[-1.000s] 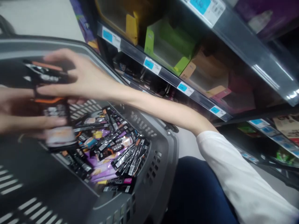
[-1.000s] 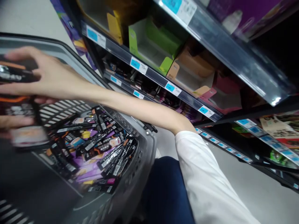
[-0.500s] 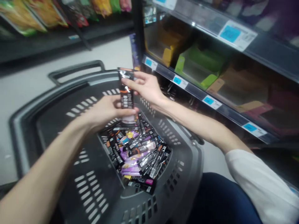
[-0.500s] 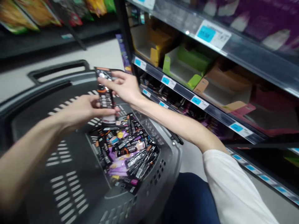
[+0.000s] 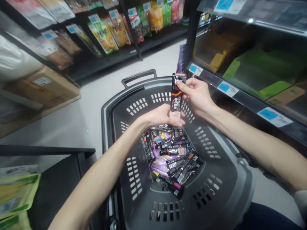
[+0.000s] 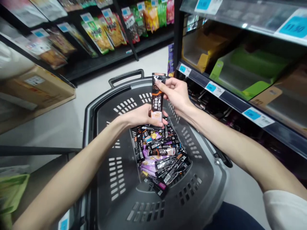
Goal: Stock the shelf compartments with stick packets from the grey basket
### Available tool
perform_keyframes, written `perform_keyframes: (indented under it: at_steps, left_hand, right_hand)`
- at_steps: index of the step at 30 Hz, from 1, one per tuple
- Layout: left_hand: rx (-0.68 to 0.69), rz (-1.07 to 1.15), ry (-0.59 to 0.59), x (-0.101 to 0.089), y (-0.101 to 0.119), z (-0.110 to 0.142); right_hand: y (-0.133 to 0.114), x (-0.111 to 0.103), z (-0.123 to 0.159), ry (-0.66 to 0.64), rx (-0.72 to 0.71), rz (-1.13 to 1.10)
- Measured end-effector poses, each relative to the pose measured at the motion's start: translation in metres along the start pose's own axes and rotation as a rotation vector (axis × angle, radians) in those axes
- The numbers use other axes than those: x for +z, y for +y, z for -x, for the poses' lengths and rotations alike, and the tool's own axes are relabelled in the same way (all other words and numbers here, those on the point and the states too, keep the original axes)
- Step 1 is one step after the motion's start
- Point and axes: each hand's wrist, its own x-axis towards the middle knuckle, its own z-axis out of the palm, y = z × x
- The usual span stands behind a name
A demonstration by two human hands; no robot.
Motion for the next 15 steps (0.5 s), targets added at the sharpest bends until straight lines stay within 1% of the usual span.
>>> perform_keyframes:
  at_steps: [7, 15]
  left_hand:
    - [0.024, -0.036, -0.014, -0.0029, -0.0036, -0.0020]
    - [0.010, -0.035, 0.000, -0.0017, -0.0015, 0.0000]
  right_hand:
    - [-0.0006, 0.0005, 0.0005, 0.023, -0.003, 0.010]
    - [0.0004, 0.0001, -0.0002, 0.022, -0.008, 0.002]
